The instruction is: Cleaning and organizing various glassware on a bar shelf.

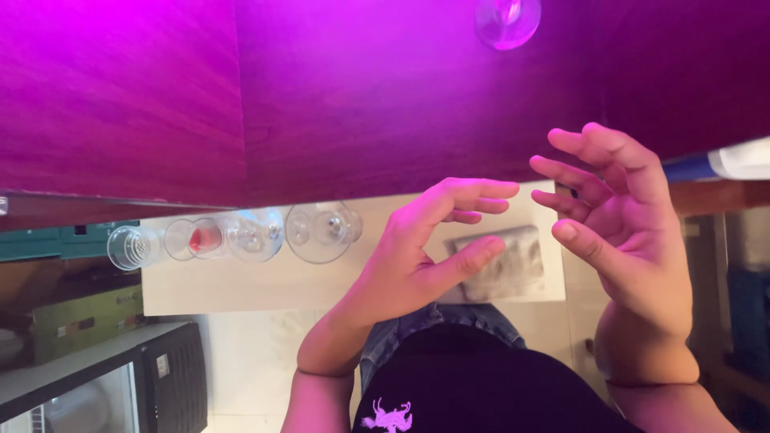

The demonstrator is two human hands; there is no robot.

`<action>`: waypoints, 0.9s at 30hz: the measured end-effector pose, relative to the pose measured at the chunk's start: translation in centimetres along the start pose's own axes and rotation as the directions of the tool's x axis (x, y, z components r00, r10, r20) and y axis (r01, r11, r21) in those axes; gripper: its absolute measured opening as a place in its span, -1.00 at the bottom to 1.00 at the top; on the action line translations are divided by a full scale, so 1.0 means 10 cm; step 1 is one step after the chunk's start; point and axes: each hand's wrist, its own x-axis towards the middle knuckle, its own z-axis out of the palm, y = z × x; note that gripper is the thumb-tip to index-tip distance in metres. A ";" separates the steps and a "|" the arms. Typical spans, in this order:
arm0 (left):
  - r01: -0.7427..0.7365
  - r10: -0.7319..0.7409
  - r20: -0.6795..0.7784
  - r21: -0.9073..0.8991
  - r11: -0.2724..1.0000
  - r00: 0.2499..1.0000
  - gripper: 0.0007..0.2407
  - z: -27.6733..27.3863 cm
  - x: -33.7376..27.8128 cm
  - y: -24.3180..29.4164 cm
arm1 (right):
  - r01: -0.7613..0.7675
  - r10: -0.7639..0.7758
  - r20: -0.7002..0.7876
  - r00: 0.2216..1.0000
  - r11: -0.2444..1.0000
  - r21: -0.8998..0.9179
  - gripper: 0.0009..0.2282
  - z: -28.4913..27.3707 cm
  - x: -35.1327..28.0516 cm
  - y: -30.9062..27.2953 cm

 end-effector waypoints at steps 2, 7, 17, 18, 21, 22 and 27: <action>-0.007 0.007 -0.009 0.027 1.000 1.000 -0.70 0.02 0.07 0.07 | 0.013 -0.013 0.024 1.000 1.000 0.015 -0.34 -0.05 0.11 -0.03; -0.019 0.020 -0.017 0.094 0.995 1.000 -0.65 -0.04 0.27 0.14 | 0.016 -0.019 0.058 0.998 0.999 0.045 -0.30 -0.11 0.35 -0.10; 0.059 -0.062 -0.193 -0.019 0.998 0.979 -0.57 -0.36 0.88 -0.06 | 0.031 -0.039 0.093 0.995 0.996 0.087 -0.20 -0.17 0.92 0.10; 0.088 -0.098 -0.220 -0.058 0.994 0.971 -0.53 -0.38 0.96 -0.09 | 0.027 -0.035 0.082 0.996 0.994 0.104 -0.17 -0.19 1.00 0.15; 0.137 -0.135 -0.261 -0.011 0.990 0.956 -0.38 -0.46 1.26 -0.18 | 0.004 -0.006 0.026 1.000 0.998 0.068 -0.17 -0.14 1.19 0.22; 0.134 -0.132 -0.260 -0.012 0.991 0.956 -0.38 -0.47 1.34 -0.24 | 0.007 -0.009 0.026 1.000 0.998 0.066 -0.17 -0.14 1.25 0.25; 0.171 -0.192 -0.195 -0.117 0.978 0.962 -0.20 -0.53 1.65 -0.29 | -0.008 0.011 -0.034 0.999 0.995 0.095 -0.14 -0.09 1.51 0.27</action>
